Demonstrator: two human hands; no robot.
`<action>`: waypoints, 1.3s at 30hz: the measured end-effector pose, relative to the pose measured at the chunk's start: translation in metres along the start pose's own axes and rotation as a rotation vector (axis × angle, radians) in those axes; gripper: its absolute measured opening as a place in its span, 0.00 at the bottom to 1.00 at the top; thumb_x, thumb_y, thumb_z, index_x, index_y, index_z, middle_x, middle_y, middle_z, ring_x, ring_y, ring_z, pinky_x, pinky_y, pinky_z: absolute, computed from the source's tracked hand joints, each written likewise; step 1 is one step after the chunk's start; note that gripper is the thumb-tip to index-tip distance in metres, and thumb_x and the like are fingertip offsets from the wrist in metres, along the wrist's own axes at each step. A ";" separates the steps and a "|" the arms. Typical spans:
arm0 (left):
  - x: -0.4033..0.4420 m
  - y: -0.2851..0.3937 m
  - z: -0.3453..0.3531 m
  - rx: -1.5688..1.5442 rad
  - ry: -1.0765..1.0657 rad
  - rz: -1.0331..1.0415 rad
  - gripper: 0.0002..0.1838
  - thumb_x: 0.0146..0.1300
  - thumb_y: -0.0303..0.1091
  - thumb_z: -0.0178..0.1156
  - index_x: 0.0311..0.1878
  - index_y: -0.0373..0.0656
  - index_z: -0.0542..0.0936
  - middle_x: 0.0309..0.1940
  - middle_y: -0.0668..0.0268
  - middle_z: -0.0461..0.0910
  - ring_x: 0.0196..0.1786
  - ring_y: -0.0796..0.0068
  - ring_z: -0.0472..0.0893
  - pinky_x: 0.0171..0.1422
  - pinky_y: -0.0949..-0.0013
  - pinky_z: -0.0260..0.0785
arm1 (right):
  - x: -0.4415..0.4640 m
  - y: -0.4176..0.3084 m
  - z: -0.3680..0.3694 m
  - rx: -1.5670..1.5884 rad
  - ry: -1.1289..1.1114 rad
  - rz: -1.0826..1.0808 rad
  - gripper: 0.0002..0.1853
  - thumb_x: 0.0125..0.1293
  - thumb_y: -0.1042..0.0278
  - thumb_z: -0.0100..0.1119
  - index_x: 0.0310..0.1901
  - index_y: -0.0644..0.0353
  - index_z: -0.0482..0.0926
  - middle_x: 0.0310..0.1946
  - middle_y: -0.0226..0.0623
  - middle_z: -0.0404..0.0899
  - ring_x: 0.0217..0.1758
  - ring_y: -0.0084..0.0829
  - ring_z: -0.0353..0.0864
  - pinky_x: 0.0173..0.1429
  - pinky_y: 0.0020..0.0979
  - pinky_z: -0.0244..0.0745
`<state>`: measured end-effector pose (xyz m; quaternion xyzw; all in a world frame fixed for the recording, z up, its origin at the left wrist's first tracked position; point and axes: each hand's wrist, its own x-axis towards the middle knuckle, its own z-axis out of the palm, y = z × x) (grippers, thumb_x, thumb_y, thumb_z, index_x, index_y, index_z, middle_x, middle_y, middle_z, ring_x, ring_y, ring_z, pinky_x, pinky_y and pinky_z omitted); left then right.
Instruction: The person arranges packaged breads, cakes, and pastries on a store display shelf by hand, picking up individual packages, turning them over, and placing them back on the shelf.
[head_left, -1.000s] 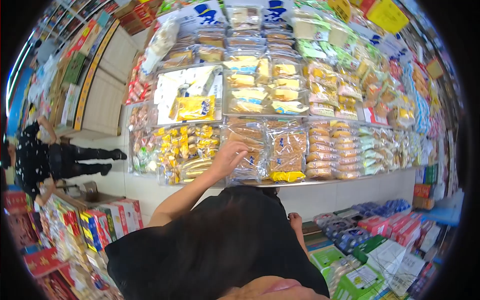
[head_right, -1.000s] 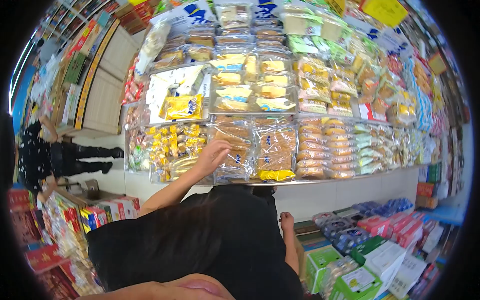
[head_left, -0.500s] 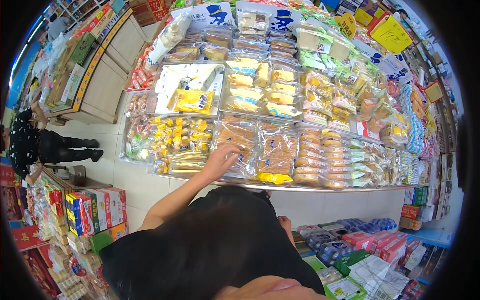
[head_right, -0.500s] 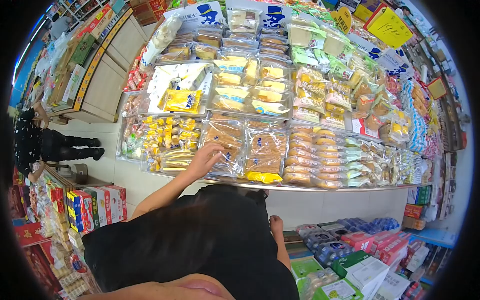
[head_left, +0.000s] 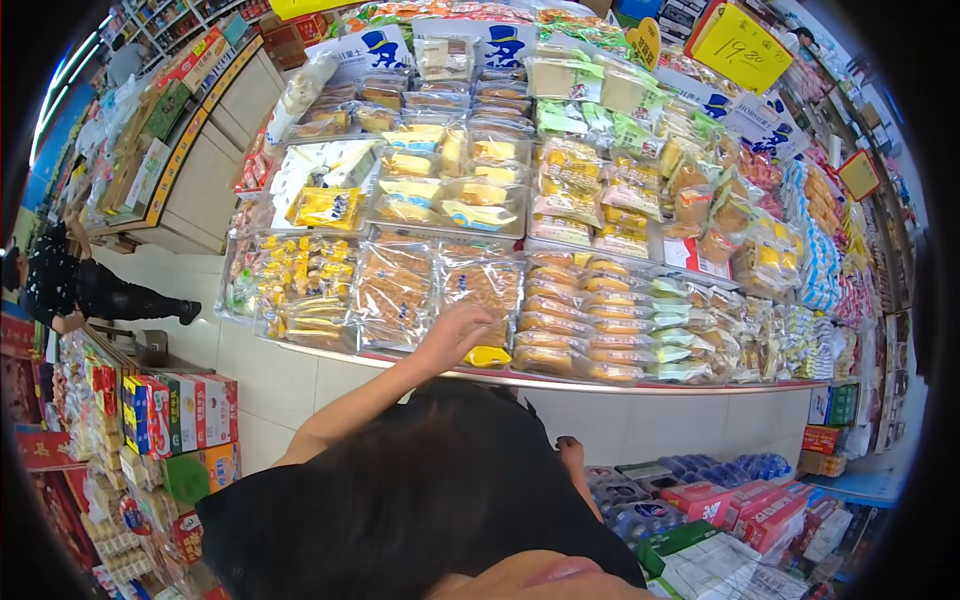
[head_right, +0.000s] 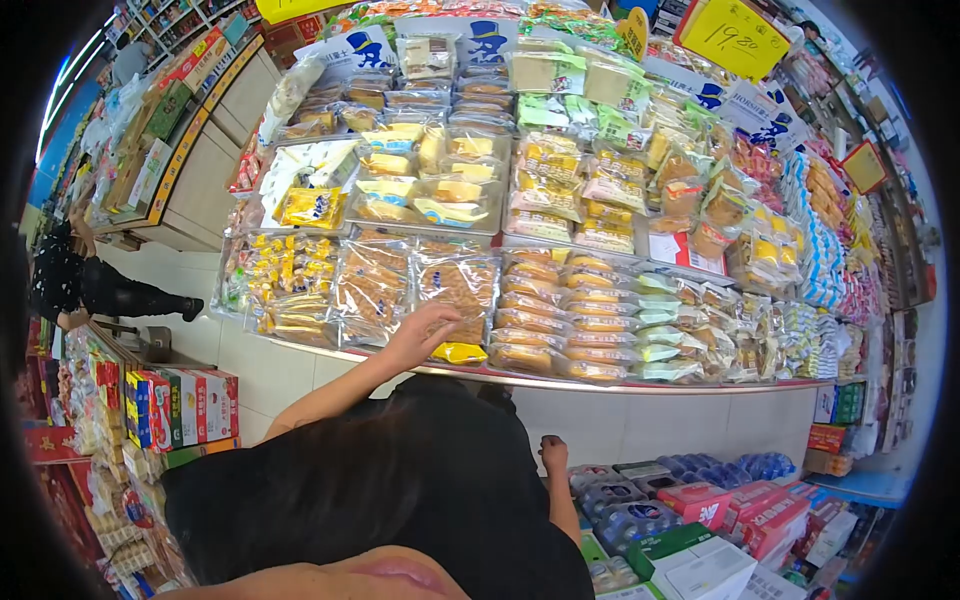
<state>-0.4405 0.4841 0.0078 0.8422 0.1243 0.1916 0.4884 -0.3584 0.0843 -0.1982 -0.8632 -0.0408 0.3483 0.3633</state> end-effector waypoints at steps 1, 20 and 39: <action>0.002 0.004 0.009 0.007 -0.005 0.011 0.09 0.63 0.29 0.58 0.46 0.39 0.77 0.45 0.57 0.78 0.51 0.60 0.77 0.57 0.63 0.67 | 0.004 0.011 -0.009 -0.007 0.003 0.048 0.14 0.59 0.65 0.53 0.38 0.68 0.81 0.25 0.42 0.82 0.26 0.32 0.84 0.32 0.31 0.77; 0.003 0.030 0.058 -0.017 -0.080 -0.092 0.10 0.63 0.30 0.57 0.46 0.37 0.78 0.45 0.55 0.77 0.52 0.57 0.76 0.57 0.63 0.67 | 0.032 0.070 -0.036 0.110 -0.017 0.127 0.15 0.61 0.63 0.53 0.40 0.68 0.80 0.27 0.42 0.82 0.26 0.33 0.84 0.33 0.32 0.78; 0.001 0.006 0.018 0.015 0.034 -0.042 0.09 0.65 0.30 0.56 0.46 0.39 0.78 0.44 0.59 0.79 0.50 0.62 0.78 0.56 0.65 0.68 | 0.044 0.007 -0.036 0.020 -0.009 -0.074 0.13 0.62 0.65 0.53 0.37 0.68 0.80 0.26 0.40 0.81 0.23 0.32 0.82 0.26 0.29 0.74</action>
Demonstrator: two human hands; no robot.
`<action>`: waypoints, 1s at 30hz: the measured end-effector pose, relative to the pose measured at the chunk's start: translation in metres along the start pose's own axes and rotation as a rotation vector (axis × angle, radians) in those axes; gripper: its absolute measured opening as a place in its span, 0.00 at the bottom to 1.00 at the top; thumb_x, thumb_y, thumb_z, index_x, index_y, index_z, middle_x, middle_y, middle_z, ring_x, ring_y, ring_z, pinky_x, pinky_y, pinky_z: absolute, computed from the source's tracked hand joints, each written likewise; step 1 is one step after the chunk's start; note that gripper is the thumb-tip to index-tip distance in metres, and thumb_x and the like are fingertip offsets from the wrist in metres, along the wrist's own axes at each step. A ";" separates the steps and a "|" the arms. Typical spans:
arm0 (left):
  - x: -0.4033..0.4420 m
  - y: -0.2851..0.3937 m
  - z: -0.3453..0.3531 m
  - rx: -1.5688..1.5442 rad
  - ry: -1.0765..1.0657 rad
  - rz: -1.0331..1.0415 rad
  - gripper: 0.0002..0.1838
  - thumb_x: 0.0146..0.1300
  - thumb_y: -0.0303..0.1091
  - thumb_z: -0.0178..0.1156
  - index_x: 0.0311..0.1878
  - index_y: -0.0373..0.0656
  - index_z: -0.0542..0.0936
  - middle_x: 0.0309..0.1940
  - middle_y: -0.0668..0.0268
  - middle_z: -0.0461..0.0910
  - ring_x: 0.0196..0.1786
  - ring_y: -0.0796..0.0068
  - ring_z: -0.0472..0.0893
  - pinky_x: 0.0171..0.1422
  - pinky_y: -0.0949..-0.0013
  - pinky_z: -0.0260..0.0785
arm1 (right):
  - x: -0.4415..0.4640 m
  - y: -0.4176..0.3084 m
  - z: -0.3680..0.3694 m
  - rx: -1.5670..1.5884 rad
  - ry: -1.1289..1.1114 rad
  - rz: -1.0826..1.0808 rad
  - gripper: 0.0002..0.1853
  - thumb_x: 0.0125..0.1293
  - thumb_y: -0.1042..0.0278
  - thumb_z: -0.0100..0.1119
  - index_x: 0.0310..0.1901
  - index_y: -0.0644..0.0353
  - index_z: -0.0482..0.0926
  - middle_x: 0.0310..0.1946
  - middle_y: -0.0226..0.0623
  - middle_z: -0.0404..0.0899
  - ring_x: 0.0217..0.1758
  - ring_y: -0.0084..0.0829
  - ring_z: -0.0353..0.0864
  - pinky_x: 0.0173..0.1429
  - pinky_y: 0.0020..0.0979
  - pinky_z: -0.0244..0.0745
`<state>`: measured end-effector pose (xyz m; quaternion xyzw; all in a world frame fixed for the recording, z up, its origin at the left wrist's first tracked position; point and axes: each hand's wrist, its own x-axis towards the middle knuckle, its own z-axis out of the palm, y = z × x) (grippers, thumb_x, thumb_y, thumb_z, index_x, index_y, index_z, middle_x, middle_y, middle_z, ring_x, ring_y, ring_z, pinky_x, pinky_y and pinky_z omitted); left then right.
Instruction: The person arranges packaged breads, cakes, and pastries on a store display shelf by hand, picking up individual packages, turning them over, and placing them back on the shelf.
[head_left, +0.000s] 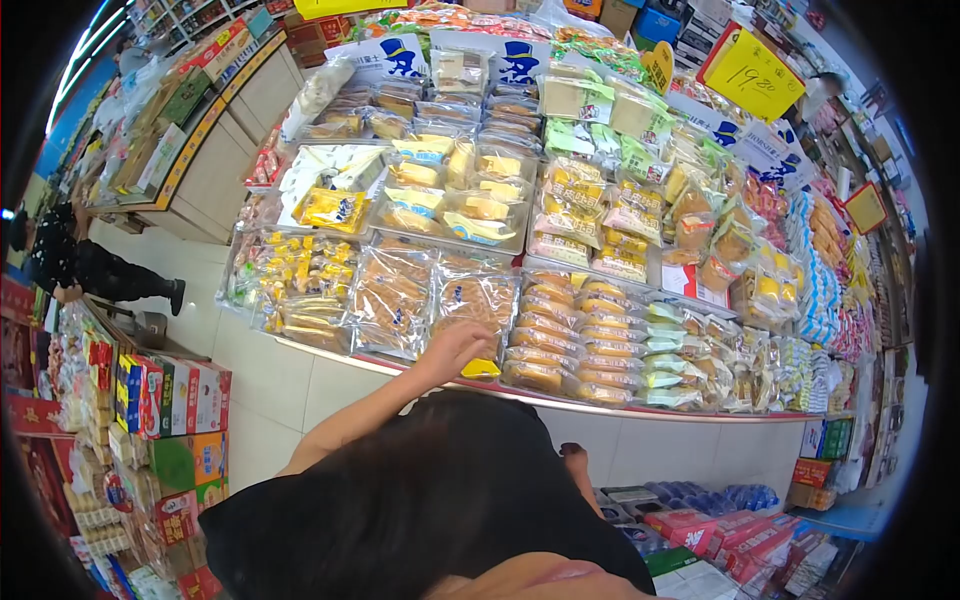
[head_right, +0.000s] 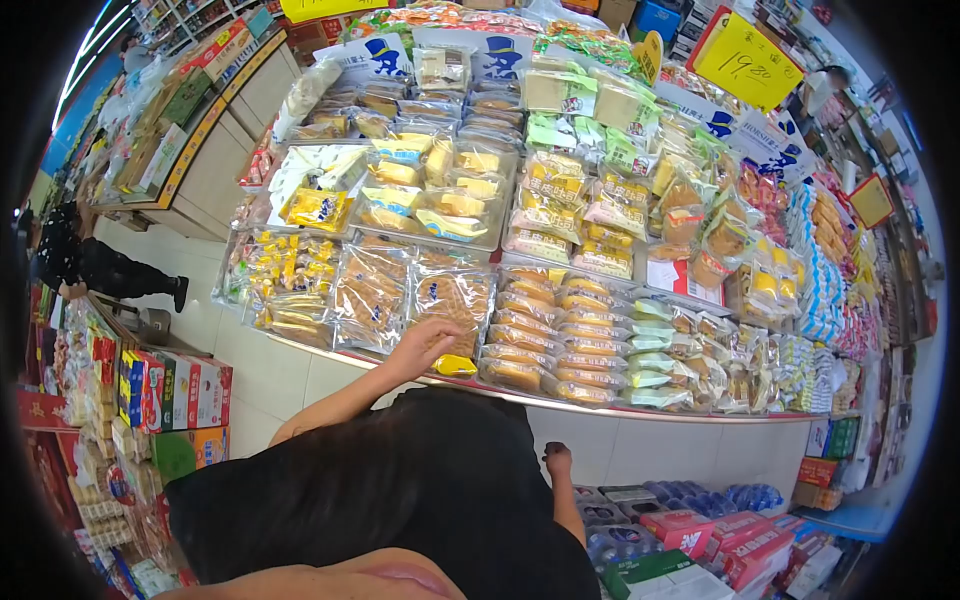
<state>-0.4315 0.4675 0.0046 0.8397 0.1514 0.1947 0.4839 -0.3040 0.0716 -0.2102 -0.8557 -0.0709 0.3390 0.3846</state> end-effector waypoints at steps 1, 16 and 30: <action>0.000 -0.001 -0.001 -0.019 0.022 -0.039 0.09 0.65 0.30 0.56 0.46 0.38 0.78 0.44 0.59 0.79 0.50 0.63 0.78 0.56 0.65 0.68 | 0.010 0.000 -0.004 -0.002 -0.007 -0.004 0.13 0.62 0.65 0.53 0.37 0.68 0.80 0.26 0.40 0.81 0.23 0.32 0.82 0.26 0.29 0.74; 0.105 0.034 0.042 -0.168 0.186 -0.194 0.12 0.65 0.31 0.57 0.49 0.38 0.78 0.41 0.63 0.80 0.44 0.74 0.78 0.49 0.71 0.70 | 0.115 0.003 -0.189 1.000 0.604 0.481 0.21 0.70 0.52 0.41 0.56 0.55 0.71 0.45 0.34 0.78 0.40 0.31 0.78 0.39 0.32 0.70; 0.331 0.036 0.014 0.049 0.391 0.003 0.18 0.61 0.36 0.60 0.51 0.36 0.76 0.41 0.63 0.80 0.43 0.76 0.77 0.51 0.71 0.69 | 0.147 -0.048 -0.272 1.428 0.756 0.334 0.31 0.71 0.40 0.32 0.65 0.53 0.64 0.62 0.41 0.68 0.61 0.44 0.71 0.60 0.51 0.71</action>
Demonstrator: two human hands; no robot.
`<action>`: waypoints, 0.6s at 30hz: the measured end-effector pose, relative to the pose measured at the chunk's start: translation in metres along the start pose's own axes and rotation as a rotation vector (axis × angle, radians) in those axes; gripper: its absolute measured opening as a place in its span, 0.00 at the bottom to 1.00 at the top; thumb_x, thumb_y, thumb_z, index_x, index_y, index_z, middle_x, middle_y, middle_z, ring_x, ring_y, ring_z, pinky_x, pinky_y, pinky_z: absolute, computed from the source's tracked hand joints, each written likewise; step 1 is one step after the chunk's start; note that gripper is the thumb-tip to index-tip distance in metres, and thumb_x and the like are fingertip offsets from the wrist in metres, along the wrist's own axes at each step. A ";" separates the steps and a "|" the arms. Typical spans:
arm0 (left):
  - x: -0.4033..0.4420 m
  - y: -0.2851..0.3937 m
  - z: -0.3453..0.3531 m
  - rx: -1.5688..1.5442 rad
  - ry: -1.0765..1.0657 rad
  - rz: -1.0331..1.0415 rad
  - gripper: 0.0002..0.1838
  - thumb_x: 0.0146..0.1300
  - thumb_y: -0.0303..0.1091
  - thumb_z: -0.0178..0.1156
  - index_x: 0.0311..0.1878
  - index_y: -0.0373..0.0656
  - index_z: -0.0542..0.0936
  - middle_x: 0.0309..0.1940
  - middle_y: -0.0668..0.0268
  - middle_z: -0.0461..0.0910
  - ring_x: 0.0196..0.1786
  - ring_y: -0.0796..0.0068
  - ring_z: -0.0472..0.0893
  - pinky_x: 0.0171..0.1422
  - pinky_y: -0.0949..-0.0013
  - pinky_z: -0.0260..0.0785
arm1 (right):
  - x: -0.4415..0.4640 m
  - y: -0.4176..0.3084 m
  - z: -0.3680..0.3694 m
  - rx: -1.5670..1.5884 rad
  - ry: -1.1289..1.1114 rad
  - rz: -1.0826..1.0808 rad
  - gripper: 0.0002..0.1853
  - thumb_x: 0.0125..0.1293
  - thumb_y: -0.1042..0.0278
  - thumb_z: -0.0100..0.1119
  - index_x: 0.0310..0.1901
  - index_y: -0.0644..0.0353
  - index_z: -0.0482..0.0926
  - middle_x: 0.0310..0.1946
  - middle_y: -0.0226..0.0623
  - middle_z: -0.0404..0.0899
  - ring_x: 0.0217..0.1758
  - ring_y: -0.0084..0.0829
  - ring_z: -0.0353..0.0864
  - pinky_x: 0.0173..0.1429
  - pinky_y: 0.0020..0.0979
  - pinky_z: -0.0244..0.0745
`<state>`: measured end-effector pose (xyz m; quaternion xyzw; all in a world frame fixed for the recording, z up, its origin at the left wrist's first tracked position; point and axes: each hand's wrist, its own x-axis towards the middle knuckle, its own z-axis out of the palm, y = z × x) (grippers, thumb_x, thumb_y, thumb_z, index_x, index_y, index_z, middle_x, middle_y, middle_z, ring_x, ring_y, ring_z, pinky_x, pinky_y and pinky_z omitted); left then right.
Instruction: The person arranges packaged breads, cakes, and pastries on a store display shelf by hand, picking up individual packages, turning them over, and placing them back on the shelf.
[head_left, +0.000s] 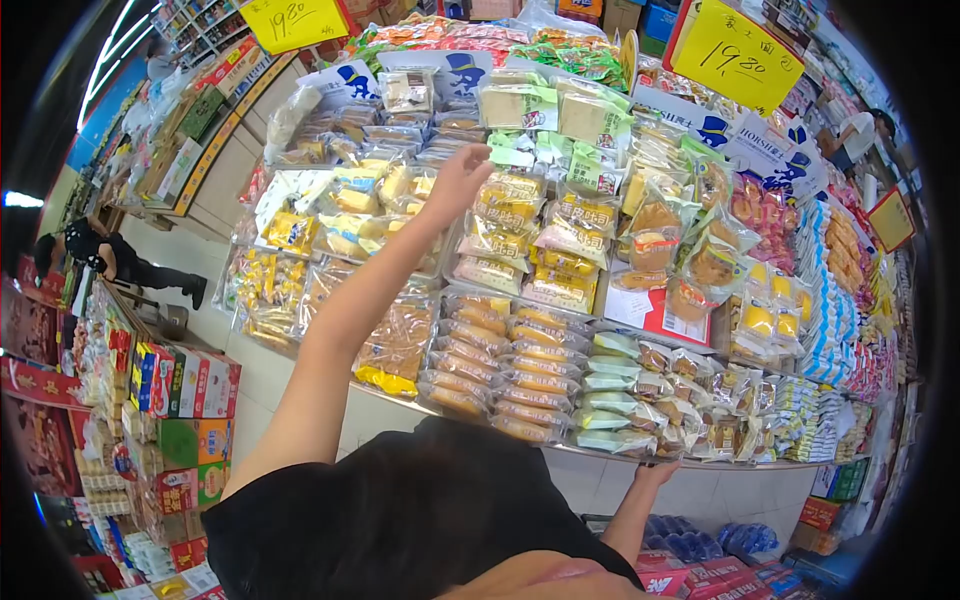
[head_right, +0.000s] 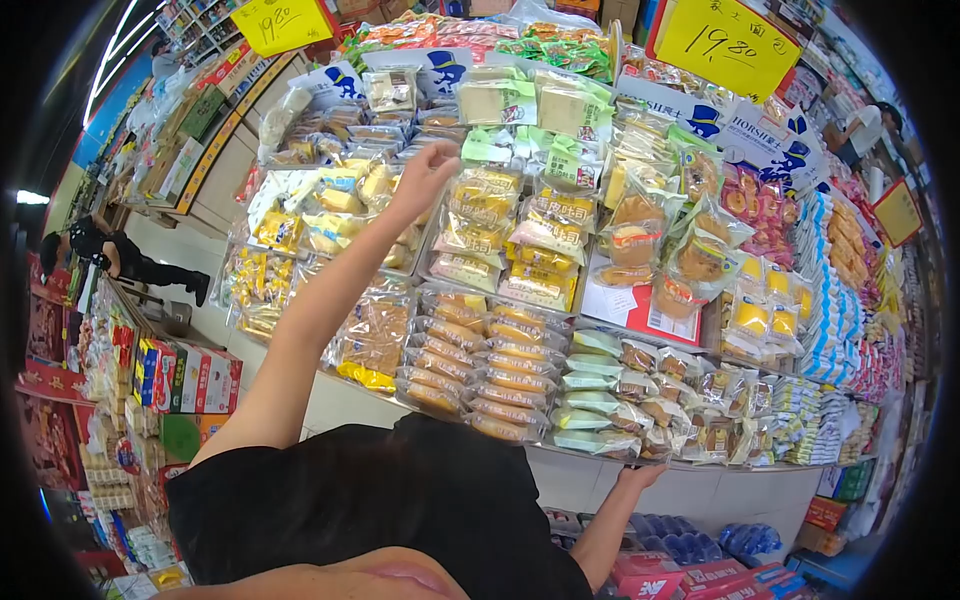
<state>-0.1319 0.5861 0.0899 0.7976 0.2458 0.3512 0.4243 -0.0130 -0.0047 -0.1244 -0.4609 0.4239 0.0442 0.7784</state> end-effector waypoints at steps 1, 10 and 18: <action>0.017 -0.004 0.004 -0.005 -0.006 0.004 0.18 0.61 0.36 0.60 0.51 0.36 0.76 0.41 0.63 0.80 0.43 0.76 0.77 0.51 0.71 0.69 | 0.000 0.003 0.002 -0.011 0.008 -0.013 0.31 0.71 0.40 0.31 0.64 0.54 0.64 0.62 0.41 0.67 0.60 0.43 0.71 0.61 0.49 0.70; 0.136 -0.007 0.066 0.292 -0.100 0.195 0.21 0.60 0.38 0.61 0.54 0.38 0.75 0.49 0.54 0.78 0.50 0.61 0.77 0.55 0.63 0.68 | 0.002 0.011 0.014 -0.021 -0.073 -0.075 0.32 0.72 0.44 0.24 0.65 0.57 0.63 0.63 0.42 0.65 0.62 0.42 0.70 0.63 0.48 0.70; 0.216 -0.018 0.128 0.730 -0.224 0.342 0.36 0.54 0.52 0.65 0.62 0.43 0.70 0.62 0.54 0.69 0.66 0.54 0.65 0.67 0.53 0.59 | 0.002 0.014 0.016 -0.062 0.073 -0.124 0.31 0.73 0.43 0.25 0.65 0.57 0.63 0.63 0.42 0.65 0.63 0.42 0.68 0.64 0.46 0.68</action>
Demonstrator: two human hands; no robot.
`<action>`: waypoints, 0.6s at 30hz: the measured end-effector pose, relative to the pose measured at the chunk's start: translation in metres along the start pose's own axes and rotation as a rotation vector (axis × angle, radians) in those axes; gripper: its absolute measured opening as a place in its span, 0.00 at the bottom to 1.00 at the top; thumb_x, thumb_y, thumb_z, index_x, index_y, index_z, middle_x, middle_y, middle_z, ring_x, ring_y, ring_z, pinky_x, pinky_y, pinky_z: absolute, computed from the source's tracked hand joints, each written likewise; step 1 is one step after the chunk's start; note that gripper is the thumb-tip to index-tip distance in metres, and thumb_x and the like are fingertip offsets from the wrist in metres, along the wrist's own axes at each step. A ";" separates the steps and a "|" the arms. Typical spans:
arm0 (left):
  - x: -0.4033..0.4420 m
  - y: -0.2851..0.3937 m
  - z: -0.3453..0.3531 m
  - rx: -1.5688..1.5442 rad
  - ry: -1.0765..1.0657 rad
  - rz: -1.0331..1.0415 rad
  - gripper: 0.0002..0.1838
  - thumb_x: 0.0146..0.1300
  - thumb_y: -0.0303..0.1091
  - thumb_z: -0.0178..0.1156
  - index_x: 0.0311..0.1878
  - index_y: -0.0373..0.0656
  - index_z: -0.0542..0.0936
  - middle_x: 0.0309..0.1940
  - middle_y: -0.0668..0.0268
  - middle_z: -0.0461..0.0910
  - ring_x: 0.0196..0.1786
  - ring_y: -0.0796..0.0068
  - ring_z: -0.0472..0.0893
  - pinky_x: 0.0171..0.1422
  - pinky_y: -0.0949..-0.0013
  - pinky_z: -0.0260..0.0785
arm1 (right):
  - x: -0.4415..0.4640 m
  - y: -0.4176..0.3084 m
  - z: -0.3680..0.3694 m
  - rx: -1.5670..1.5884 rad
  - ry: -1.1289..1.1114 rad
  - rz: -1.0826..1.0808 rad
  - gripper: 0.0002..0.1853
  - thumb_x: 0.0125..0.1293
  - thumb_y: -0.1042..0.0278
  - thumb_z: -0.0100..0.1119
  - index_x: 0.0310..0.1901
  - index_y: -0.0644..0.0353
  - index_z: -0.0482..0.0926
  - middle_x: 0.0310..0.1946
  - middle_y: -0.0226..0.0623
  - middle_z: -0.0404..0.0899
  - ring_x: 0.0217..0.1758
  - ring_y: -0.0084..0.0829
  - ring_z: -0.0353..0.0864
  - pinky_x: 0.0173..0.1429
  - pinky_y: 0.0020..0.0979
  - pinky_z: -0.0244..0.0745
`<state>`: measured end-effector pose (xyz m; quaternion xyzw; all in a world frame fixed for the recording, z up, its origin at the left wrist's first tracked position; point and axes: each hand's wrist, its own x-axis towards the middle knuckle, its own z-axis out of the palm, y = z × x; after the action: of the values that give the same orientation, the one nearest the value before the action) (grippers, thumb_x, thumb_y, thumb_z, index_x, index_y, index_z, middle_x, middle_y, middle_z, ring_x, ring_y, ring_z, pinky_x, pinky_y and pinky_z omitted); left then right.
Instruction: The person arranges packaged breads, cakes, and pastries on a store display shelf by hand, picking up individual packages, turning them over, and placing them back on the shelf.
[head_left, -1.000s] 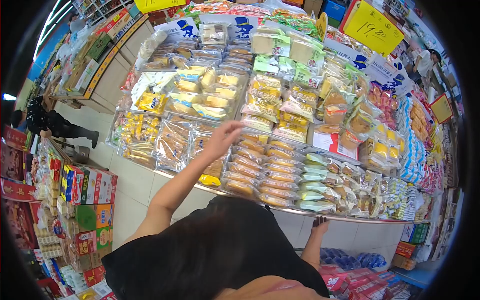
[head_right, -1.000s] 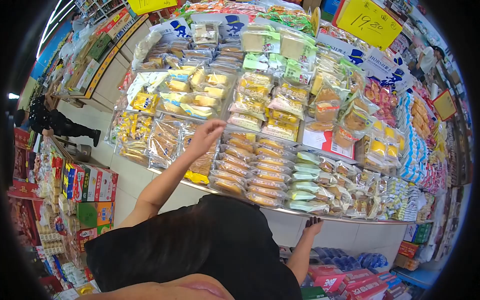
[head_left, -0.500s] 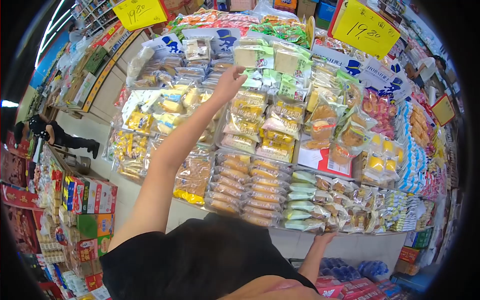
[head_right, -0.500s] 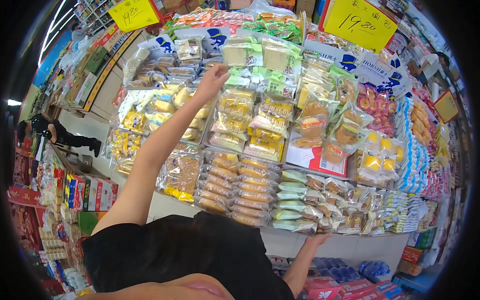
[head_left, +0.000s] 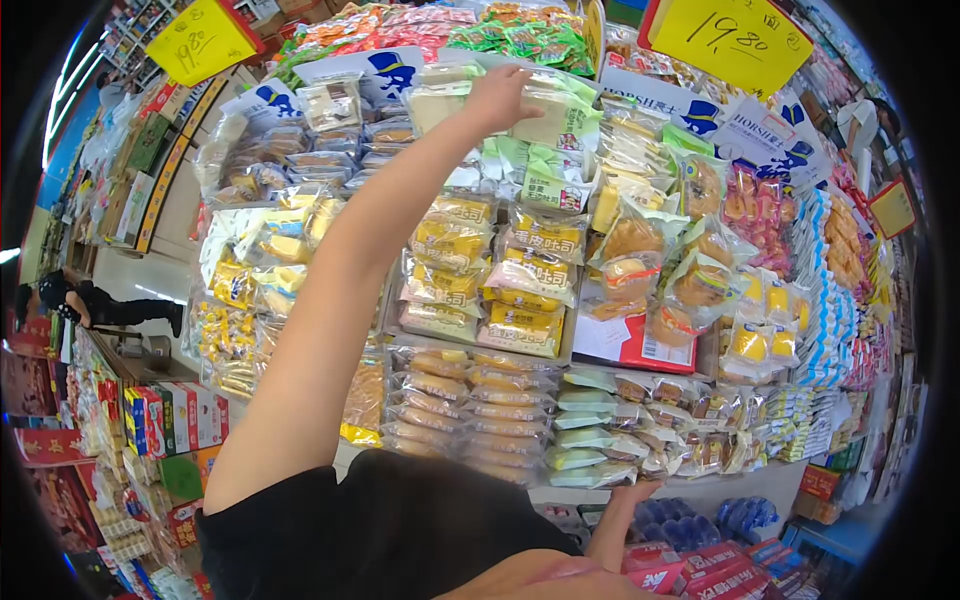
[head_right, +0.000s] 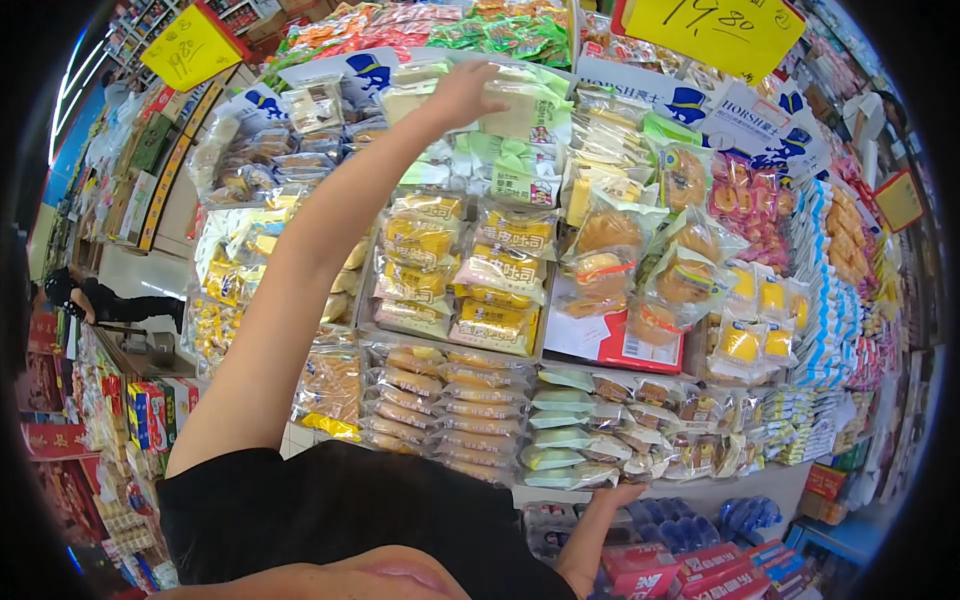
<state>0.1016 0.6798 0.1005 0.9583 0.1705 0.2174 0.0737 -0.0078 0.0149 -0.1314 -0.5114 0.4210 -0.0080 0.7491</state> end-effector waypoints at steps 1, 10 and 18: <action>0.008 0.002 0.003 0.143 -0.050 -0.023 0.40 0.52 0.56 0.65 0.64 0.44 0.67 0.63 0.54 0.67 0.67 0.53 0.64 0.68 0.51 0.59 | 0.005 0.002 -0.004 0.019 -0.006 0.026 0.32 0.73 0.42 0.25 0.66 0.56 0.62 0.64 0.42 0.65 0.64 0.42 0.67 0.65 0.46 0.67; 0.033 0.014 0.000 0.314 -0.248 -0.007 0.54 0.35 0.67 0.70 0.65 0.47 0.65 0.60 0.56 0.67 0.66 0.53 0.62 0.65 0.45 0.56 | -0.019 -0.009 0.012 0.114 -0.041 0.137 0.33 0.72 0.41 0.22 0.68 0.54 0.59 0.67 0.41 0.60 0.67 0.47 0.63 0.66 0.52 0.63; 0.032 0.005 0.011 0.235 -0.342 0.040 0.50 0.36 0.64 0.70 0.62 0.45 0.68 0.54 0.53 0.73 0.57 0.51 0.72 0.63 0.48 0.59 | -0.010 -0.004 0.007 0.113 -0.047 0.078 0.33 0.71 0.39 0.25 0.66 0.52 0.64 0.65 0.39 0.64 0.64 0.47 0.66 0.64 0.52 0.66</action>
<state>0.1353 0.6858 0.1039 0.9864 0.1608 0.0314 -0.0149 -0.0082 0.0224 -0.1219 -0.4516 0.4217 0.0093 0.7862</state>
